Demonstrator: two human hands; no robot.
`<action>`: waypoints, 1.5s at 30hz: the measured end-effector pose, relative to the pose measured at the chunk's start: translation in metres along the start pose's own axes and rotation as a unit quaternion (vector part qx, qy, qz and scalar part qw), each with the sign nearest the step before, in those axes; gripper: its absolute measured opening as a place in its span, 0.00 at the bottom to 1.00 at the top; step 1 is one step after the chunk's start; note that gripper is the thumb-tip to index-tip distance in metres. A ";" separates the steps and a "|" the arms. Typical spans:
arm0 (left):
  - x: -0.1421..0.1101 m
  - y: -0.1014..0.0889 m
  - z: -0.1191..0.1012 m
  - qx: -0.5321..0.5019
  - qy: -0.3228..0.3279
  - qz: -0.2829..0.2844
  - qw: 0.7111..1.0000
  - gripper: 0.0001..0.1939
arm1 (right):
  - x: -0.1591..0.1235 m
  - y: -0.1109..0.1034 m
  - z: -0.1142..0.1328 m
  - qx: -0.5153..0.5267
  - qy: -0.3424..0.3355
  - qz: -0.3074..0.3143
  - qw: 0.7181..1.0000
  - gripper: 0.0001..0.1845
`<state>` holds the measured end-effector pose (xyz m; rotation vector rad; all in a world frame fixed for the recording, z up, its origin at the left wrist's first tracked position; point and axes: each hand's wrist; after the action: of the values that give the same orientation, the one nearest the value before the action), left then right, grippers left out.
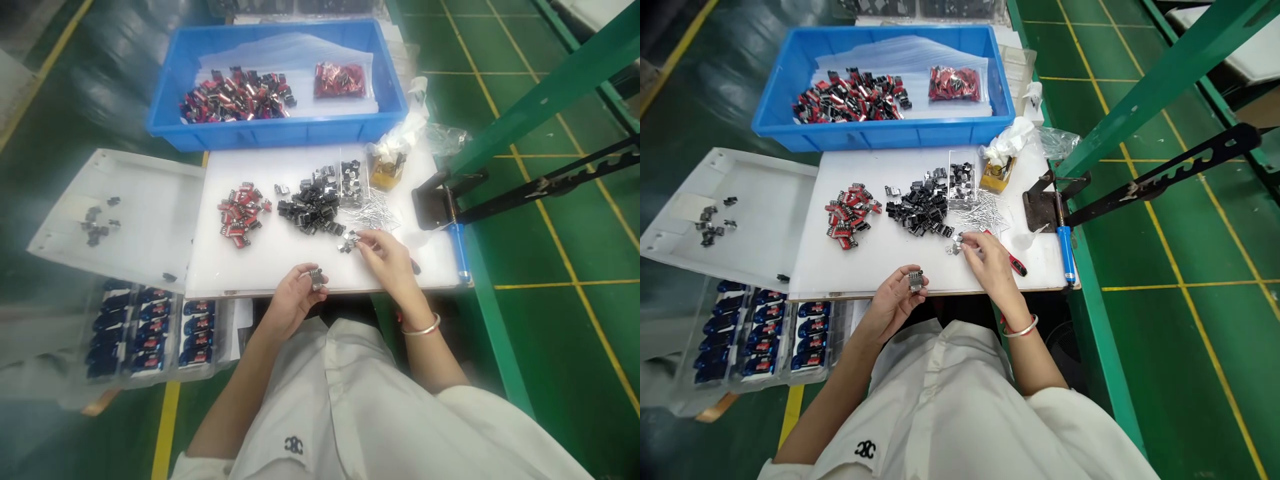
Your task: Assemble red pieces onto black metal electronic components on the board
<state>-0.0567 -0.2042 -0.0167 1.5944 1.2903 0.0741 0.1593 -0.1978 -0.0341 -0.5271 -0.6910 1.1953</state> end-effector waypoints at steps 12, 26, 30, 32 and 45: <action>0.000 -0.012 -0.007 -0.035 0.090 -0.037 0.995 0.24 | 0.022 0.032 0.012 -0.185 -0.141 -0.029 0.972 0.09; 0.032 -0.002 -0.039 0.013 0.161 -0.003 0.987 0.26 | 0.081 -0.004 0.035 -0.085 -0.145 -0.063 0.984 0.09; 0.046 -0.001 -0.047 0.042 0.195 -0.003 0.980 0.25 | 0.134 -0.016 0.050 -0.091 -0.092 -0.074 0.989 0.10; 0.049 -0.003 -0.049 0.036 0.199 -0.003 0.979 0.25 | 0.165 -0.019 0.053 -0.132 -0.057 -0.057 0.988 0.11; 0.055 -0.009 -0.044 0.014 0.210 -0.030 0.977 0.23 | 0.313 -0.012 0.033 -0.296 0.060 0.047 0.952 0.08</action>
<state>-0.0663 -0.1350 -0.0311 1.6142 1.6679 0.3733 0.2086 0.0988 0.0610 -1.1348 -0.9294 1.0233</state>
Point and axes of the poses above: each hand's wrist, its own x-axis towards the middle knuckle, its own y-axis out of the palm, z = x × y, and after that the axes turned 11 degrees about -x, right-handed
